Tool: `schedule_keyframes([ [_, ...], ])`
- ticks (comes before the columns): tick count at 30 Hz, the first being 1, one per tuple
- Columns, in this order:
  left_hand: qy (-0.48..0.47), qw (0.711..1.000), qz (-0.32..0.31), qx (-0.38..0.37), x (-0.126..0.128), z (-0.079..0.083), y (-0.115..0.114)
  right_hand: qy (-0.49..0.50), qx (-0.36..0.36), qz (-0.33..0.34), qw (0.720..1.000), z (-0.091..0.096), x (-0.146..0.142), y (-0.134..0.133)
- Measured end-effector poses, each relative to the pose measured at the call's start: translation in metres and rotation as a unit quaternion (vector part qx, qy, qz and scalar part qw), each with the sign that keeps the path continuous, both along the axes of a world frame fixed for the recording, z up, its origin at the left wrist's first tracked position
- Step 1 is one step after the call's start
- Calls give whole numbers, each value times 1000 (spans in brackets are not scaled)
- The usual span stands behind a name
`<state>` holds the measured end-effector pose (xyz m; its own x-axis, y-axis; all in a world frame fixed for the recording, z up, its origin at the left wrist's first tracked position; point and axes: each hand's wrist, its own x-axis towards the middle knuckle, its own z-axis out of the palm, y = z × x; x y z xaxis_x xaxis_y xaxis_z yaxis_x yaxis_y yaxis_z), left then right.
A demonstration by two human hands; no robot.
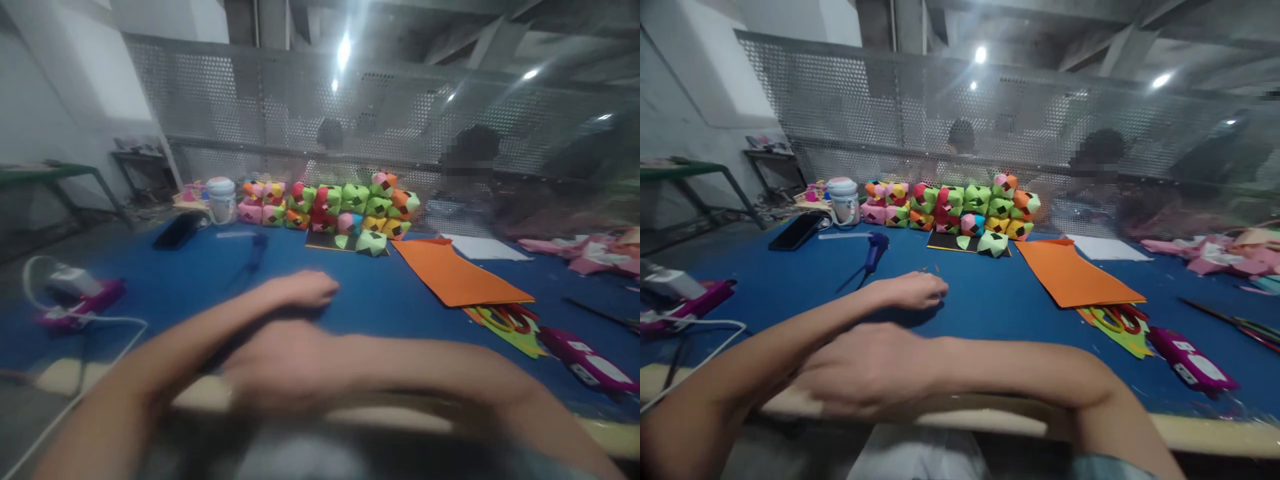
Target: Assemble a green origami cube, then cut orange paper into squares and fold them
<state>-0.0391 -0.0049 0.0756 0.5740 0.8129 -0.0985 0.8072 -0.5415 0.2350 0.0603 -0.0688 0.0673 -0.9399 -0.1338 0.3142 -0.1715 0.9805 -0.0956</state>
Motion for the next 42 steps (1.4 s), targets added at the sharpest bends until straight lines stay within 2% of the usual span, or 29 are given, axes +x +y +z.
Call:
schedule_keyframes([
  [1,-28,999,17,5,0,-1,7,18,12,-30,999,-3,23,22],
  [2,-53,998,31,14,0,-2,14,31,15,-117,992,-6,47,43],
  [3,-68,997,37,30,2,-2,21,18,19,-226,974,-9,72,64],
  [4,-109,992,54,35,4,-3,27,-21,16,-364,931,-11,97,83],
  [5,-180,979,85,28,8,-3,34,-67,8,-500,863,-12,121,101],
  [6,-266,956,125,8,13,-3,41,-80,7,-565,821,-13,144,117],
  [9,-480,843,226,-85,30,-2,58,-107,3,-687,718,-20,200,150],
  [10,-508,820,241,-107,37,-3,63,-121,-3,-713,690,-23,213,157],
  [11,-511,815,245,-119,43,-5,66,-139,-15,-728,671,-27,223,161],
  [12,-520,806,250,-134,49,-7,68,-156,-27,-734,660,-31,231,163],
  [14,-531,791,257,-164,58,-16,68,-182,-43,-732,655,-39,240,166],
  [18,-521,789,249,-211,63,-40,55,-186,-34,-732,655,-48,246,168],
  [23,-507,801,233,-217,43,-60,37,-131,-14,-755,642,-49,256,174],
  [27,-543,783,213,-217,29,-66,32,-54,10,-773,631,-37,268,174],
  [29,-567,765,208,-221,27,-68,32,-20,27,-774,633,-31,268,169],
  [30,-582,754,207,-225,27,-68,32,-2,38,-765,643,-29,266,166],
  [31,-600,737,208,-231,27,-67,33,18,53,-743,667,-27,262,161],
  [32,-622,715,213,-239,28,-66,33,43,74,-703,706,-27,257,156],
  [33,-647,686,221,-251,27,-63,34,73,103,-639,759,-28,251,150],
  [35,-690,618,247,-283,25,-56,37,111,158,-474,859,-32,236,136],
  [37,-715,566,274,-307,21,-46,40,81,179,-348,917,-35,222,121],
  [39,-722,548,298,-299,16,-36,44,13,167,-286,944,-37,210,108],
  [40,-713,553,312,-297,14,-32,46,-17,154,-269,951,-37,205,102],
  [42,-672,589,340,-293,9,-29,50,-60,120,-254,958,-36,199,94],
])
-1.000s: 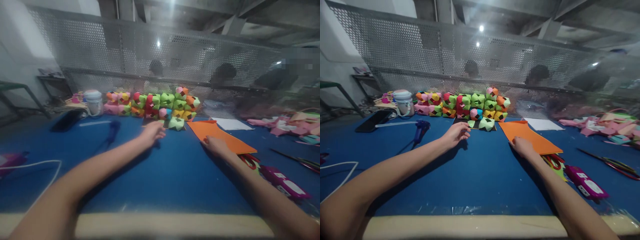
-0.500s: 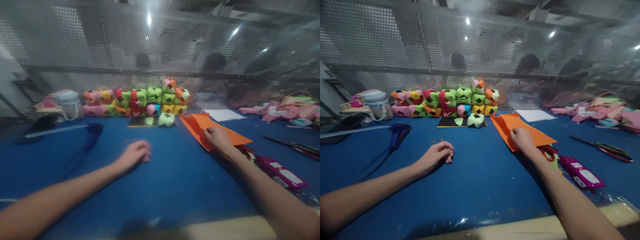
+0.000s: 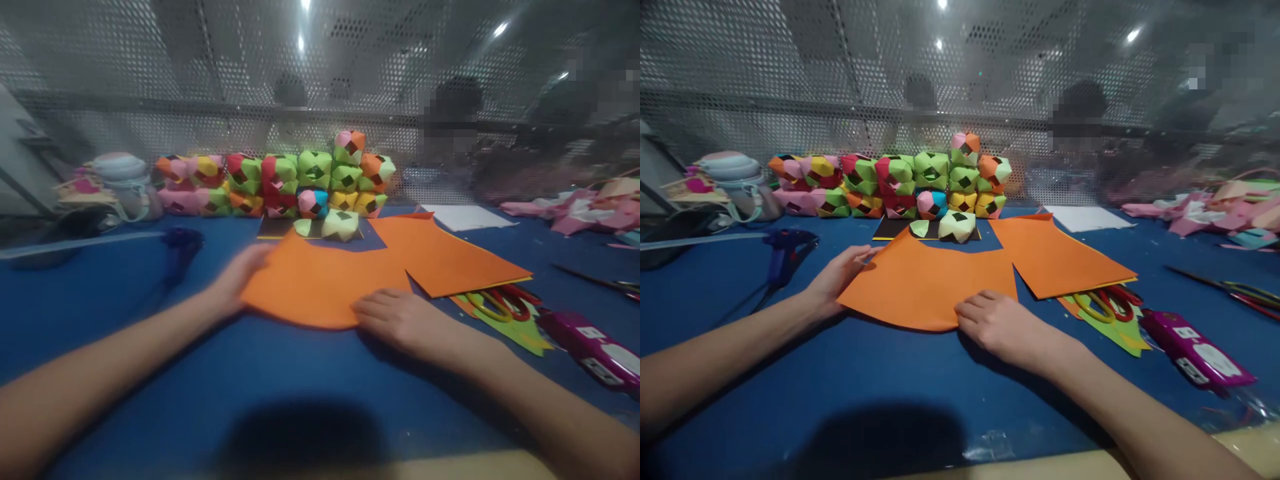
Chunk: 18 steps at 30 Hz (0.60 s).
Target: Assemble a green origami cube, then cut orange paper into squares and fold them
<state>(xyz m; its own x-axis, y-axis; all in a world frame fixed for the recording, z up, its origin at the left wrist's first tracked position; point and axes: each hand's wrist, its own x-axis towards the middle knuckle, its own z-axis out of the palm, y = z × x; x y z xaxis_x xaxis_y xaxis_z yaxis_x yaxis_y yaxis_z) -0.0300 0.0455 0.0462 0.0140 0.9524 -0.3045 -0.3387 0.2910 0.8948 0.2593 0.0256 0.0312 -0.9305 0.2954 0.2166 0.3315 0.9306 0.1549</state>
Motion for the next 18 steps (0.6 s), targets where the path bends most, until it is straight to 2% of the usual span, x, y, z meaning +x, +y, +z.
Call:
schedule_keyframes([
  [4,143,990,5,-14,-3,-10,3,15,-83,-7,996,5,-2,-3],
  [6,147,989,11,-10,0,-17,0,63,-98,-39,992,5,2,4],
  [8,117,993,20,6,4,-22,-3,135,-79,-116,981,1,10,16],
  [11,82,995,43,26,9,-25,-9,250,-40,-259,932,-11,25,38],
  [13,71,995,55,33,12,-25,-12,294,-37,-322,899,-19,34,51],
  [15,64,996,54,39,14,-24,-14,313,-55,-361,877,-24,41,61],
  [18,57,997,41,34,15,-23,-18,321,-99,-385,860,-29,46,69],
])
